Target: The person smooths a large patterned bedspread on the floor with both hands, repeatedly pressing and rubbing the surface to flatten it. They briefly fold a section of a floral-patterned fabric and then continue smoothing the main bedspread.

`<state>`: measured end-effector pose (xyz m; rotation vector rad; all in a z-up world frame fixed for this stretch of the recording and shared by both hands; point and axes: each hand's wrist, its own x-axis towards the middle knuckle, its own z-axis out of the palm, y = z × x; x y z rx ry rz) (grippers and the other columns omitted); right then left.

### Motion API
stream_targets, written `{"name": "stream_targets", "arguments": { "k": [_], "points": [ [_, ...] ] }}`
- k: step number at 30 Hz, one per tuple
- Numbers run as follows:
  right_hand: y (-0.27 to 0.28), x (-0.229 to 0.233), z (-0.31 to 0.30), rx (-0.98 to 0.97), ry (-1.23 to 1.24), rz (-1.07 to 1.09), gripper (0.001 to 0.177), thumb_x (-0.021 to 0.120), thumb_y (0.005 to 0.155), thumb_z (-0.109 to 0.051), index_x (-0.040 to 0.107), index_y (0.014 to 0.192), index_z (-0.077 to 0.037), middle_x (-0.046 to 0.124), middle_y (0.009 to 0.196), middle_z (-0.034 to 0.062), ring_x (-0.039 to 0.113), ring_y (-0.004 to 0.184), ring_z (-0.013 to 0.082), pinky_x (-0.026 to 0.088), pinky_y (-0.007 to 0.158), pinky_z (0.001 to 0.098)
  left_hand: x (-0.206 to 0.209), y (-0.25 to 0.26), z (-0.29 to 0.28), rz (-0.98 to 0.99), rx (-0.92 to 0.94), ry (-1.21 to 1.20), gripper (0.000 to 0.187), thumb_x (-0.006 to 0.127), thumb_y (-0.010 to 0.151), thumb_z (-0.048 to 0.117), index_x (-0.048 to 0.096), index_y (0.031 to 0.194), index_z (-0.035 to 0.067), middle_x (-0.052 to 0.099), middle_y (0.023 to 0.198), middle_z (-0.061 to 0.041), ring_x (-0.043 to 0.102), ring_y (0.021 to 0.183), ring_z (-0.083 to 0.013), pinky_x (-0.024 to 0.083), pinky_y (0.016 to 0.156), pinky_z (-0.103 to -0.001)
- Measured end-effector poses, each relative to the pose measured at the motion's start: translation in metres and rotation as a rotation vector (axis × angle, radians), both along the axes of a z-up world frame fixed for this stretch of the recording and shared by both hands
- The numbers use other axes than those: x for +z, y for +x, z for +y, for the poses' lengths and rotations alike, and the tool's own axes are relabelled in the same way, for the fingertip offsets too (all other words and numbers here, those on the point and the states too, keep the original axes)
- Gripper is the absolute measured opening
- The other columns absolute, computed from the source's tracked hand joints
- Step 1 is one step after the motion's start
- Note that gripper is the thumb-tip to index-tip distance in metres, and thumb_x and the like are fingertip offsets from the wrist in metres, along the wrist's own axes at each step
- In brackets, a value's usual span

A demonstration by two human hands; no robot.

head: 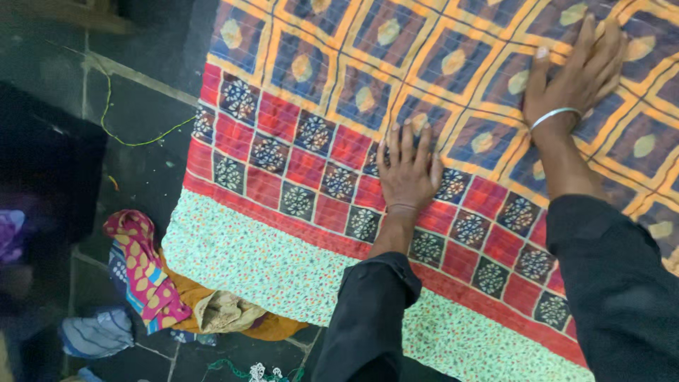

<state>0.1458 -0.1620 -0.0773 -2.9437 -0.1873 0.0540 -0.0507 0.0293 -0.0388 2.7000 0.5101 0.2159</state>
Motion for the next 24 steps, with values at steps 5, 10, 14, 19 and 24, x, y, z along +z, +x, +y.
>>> {"name": "stream_targets", "arguments": {
  "k": [5,10,14,19,24],
  "points": [
    [-0.084,0.018,0.062,-0.023,0.086,0.016,0.068,0.046,0.122,-0.053,0.028,0.171,-0.009,0.018,0.173,0.0229,0.013,0.16,0.0461,0.013,0.126,0.0642,0.012,0.003,0.007,0.056,-0.035,-0.039,0.051,0.054,0.102,0.037,0.053,0.151,0.022,0.046,0.16,-0.009,0.037,0.156,-0.0303,0.027,0.129,-0.052],
    [-0.155,0.045,0.128,0.033,0.123,0.102,0.066,0.046,0.115,-0.042,0.03,0.17,-0.009,0.022,0.174,0.0226,0.015,0.163,0.0449,0.014,0.128,0.0644,0.015,0.0,0.069,0.118,-0.344,0.047,0.053,0.045,0.104,0.037,0.044,0.156,0.025,0.037,0.165,-0.005,0.026,0.158,-0.0259,0.021,0.129,-0.053],
    [-0.194,0.061,0.171,0.245,0.101,0.092,0.07,0.05,0.114,-0.043,0.029,0.169,-0.006,0.019,0.173,0.028,0.013,0.16,0.0481,0.011,0.124,0.0669,0.019,-0.026,0.178,0.181,-0.251,0.119,0.051,0.043,0.11,0.038,0.04,0.159,0.025,0.03,0.169,-0.009,0.021,0.159,-0.026,0.015,0.131,-0.054],
    [-0.242,0.064,0.255,0.353,0.094,0.086,0.074,0.053,0.111,-0.046,0.028,0.167,-0.005,0.018,0.171,0.0277,0.012,0.158,0.0474,0.008,0.123,0.0661,0.04,-0.075,0.275,0.105,-0.09,0.172,0.053,0.046,0.111,0.038,0.038,0.162,0.026,0.027,0.17,-0.01,0.02,0.159,-0.0272,0.011,0.129,-0.055],
    [-0.285,0.063,0.328,0.257,0.117,0.078,0.076,0.056,0.107,-0.045,0.029,0.167,-0.009,0.021,0.171,0.0238,0.014,0.158,0.0451,0.01,0.124,0.0638,0.07,-0.121,0.319,0.141,0.011,0.274,0.057,0.05,0.107,0.046,0.036,0.16,0.03,0.029,0.166,-0.012,0.027,0.154,-0.0297,0.023,0.123,-0.059]
  ]
}}
